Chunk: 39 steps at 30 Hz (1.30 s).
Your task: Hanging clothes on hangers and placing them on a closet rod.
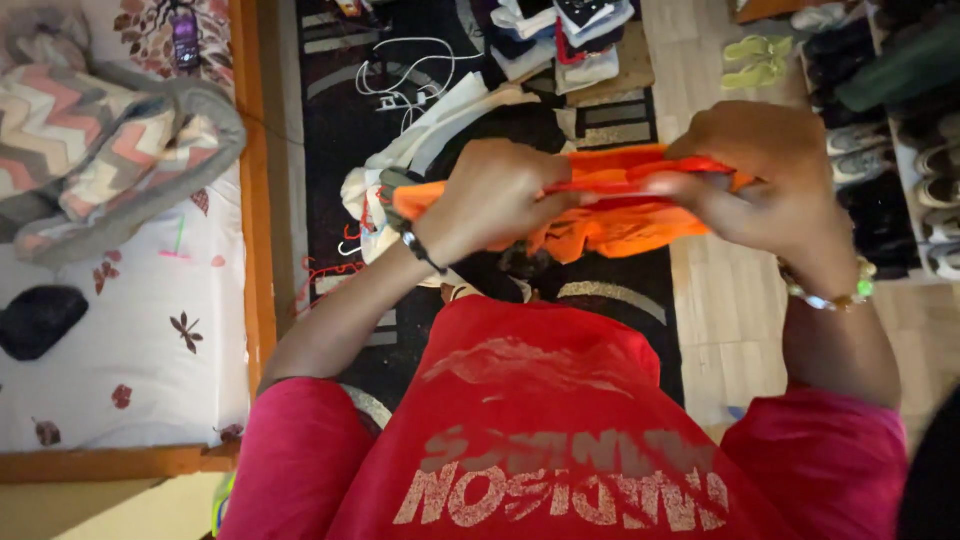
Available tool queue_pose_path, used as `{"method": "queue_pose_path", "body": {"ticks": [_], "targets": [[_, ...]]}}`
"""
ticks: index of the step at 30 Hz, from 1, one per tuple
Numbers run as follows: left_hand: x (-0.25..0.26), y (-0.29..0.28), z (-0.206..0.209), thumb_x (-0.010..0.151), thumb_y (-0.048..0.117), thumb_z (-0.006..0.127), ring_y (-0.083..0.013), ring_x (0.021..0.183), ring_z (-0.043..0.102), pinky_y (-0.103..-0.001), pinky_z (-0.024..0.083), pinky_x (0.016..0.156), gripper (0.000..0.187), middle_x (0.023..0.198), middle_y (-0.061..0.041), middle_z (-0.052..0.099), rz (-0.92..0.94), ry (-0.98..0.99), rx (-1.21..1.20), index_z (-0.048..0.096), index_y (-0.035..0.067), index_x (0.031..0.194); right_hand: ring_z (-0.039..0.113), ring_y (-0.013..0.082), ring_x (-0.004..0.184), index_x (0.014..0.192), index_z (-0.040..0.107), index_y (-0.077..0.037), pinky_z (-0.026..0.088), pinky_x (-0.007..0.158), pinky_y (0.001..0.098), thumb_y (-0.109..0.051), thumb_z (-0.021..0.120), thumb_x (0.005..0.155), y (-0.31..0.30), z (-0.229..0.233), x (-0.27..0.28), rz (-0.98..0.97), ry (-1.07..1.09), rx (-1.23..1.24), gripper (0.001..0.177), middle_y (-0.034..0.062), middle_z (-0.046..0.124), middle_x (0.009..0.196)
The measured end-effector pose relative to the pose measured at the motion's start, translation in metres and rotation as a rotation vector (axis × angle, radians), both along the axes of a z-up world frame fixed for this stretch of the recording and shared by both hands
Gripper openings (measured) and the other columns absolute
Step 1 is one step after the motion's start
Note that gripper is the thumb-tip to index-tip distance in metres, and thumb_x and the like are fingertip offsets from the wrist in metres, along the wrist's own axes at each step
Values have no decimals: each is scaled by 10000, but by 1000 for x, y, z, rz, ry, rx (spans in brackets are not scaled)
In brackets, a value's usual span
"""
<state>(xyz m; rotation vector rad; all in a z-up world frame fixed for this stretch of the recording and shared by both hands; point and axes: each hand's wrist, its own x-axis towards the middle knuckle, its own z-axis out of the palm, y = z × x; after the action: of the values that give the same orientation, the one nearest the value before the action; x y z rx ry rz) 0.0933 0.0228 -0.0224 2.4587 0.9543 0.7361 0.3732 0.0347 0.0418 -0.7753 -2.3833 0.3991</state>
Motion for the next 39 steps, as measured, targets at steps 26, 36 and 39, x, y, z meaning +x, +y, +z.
{"method": "queue_pose_path", "body": {"ticks": [26, 36, 39], "targets": [[-100, -46, -17, 893, 403, 811, -242, 575, 586, -381, 442, 568, 447, 604, -41, 554, 309, -26, 257, 567, 119, 650, 484, 75, 677, 1165, 747, -58, 397, 584, 269, -261, 689, 957, 34, -110, -22, -75, -78, -1095, 297, -33, 598, 774], [-146, -14, -25, 936, 365, 727, -323, 536, 609, -454, 443, 507, 278, 588, -106, 616, 356, -3, 47, 667, 107, 851, 623, 57, 933, 1216, 665, -19, 509, 848, 222, -111, 647, 1080, 29, -86, -81, -241, 651, -926, 165, -29, 686, 1057], [-158, -11, -26, 969, 333, 710, -324, 528, 610, -450, 435, 490, 243, 583, -105, 613, 353, -45, -3, 662, 103, 907, 636, 72, 965, 1227, 669, 18, 522, 901, 241, -90, 644, 1100, 30, -92, -91, -282, 555, -815, 168, -1, 696, 1079]]}}
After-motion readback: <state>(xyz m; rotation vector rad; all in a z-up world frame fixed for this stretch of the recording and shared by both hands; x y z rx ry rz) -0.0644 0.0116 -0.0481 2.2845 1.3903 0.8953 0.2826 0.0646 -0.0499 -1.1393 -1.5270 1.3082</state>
